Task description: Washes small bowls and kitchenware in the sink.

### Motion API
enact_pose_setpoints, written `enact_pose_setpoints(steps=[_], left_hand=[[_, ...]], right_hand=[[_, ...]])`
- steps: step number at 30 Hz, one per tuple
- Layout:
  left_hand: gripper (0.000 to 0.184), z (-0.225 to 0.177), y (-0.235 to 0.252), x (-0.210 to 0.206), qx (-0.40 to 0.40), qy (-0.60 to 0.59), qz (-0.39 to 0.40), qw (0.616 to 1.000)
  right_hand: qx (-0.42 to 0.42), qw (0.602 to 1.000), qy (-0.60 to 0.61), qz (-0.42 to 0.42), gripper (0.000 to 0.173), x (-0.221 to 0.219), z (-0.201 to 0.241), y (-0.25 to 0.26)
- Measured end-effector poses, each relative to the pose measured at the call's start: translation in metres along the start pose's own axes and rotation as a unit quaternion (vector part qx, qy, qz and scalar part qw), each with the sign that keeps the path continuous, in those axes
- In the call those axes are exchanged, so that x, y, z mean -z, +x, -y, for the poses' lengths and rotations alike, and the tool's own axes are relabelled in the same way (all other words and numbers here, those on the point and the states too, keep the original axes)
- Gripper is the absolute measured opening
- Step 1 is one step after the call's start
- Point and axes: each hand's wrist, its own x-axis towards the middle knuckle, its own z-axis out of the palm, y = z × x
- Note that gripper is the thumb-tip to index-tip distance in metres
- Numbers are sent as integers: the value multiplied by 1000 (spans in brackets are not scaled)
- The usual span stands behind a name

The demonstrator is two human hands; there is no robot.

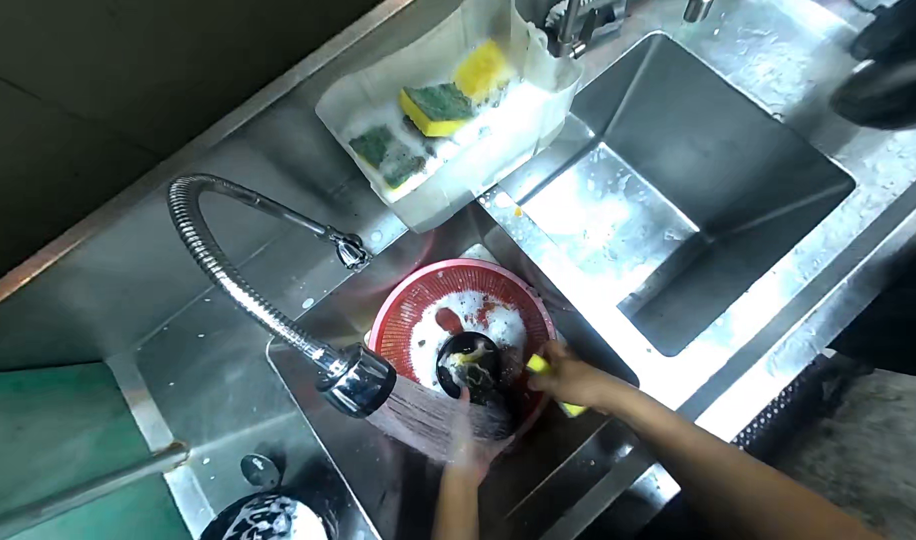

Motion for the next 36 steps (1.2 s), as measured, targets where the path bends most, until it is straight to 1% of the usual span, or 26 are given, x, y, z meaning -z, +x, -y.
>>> enact_pose_setpoints(steps=[2, 4, 6, 8, 10, 11, 13, 14, 15, 16, 18, 19, 20, 21, 22, 23, 24, 26, 27, 28, 30, 32, 33, 34, 35, 36], left_hand=[[62, -2, -7, -17, -38, -8, 36, 999], [58, -1, -15, -30, -102, 14, 69, 992], [65, -4, -21, -34, -166, 73, 67, 981], [68, -15, -24, -29, -199, 87, 60, 974], [64, -24, -26, -20, -178, 43, 93, 979], [64, -27, -27, -19, -153, 5, 120, 981], [61, -27, -27, -19, -108, -82, 151, 979], [56, -28, -29, -23, -101, -108, 135, 980], [48, -28, -30, -28, -104, -125, 107, 981], [40, -27, -30, -33, -113, -133, 78, 982], [33, -25, -25, -34, -150, -124, 54, 979], [34, -24, -23, -33, -169, -118, 59, 977], [36, -23, -21, -32, -186, -118, 65, 973], [43, -21, -23, -31, -197, -125, 81, 969], [52, -17, -24, -29, -198, -142, 101, 965], [55, -13, -25, -26, -192, -164, 116, 961], [51, -13, -28, -28, -196, -179, 109, 958], [39, -21, -38, -39, -244, -146, 70, 956], [41, -24, -39, -42, -277, -111, 47, 953], [49, -27, -37, -40, -310, -73, 33, 947], [51, -31, -31, -34, -362, -20, 18, 932], [44, -34, -32, -29, -360, -24, 32, 932], [47, -35, -35, -30, -337, -61, 43, 939], [53, -34, -40, -30, -315, -101, 68, 941], [55, -33, -44, -33, -300, -136, 90, 940], [54, -34, -48, -38, -294, -152, 101, 938]], right_hand=[[68, 997, 29, 13, 58, -20, 9, 11], [138, 990, -35, -13, 48, -51, 14, 21], [220, 971, -91, -27, 35, -73, 14, 28], [316, 941, -116, 27, 26, -75, 12, 28], [418, 894, -145, 66, 23, -71, 10, 30], [466, 866, -174, 51, 23, -69, 11, 32], [522, 804, -283, -32, 24, -66, 19, 39], [505, 787, -346, -72, 25, -63, 27, 41], [453, 791, -400, -91, 27, -62, 34, 40], [377, 813, -437, -83, 29, -63, 42, 39], [228, 872, -434, -9, 30, -70, 54, 31], [195, 894, -400, 43, 29, -70, 58, 29], [203, 908, -355, 90, 27, -68, 60, 29], [240, 917, -296, 113, 23, -66, 59, 34], [280, 924, -238, 106, 19, -67, 58, 38], [313, 930, -184, 62, 18, -71, 56, 41], [332, 931, -150, -6, 20, -75, 56, 44], [353, 901, -181, -176, 21, -81, 55, 50], [338, 884, -223, -233, 19, -82, 56, 50], [301, 888, -254, -237, 18, -82, 58, 48], [218, 936, -258, -102, 22, -78, 66, 37], [236, 956, -171, 31, 22, -71, 68, 38], [271, 954, -114, 59, 20, -71, 67, 37], [316, 944, -74, 48, 18, -74, 67, 36], [357, 932, -60, 6, 19, -76, 67, 35], [389, 916, -74, -66, 21, -78, 68, 36]])
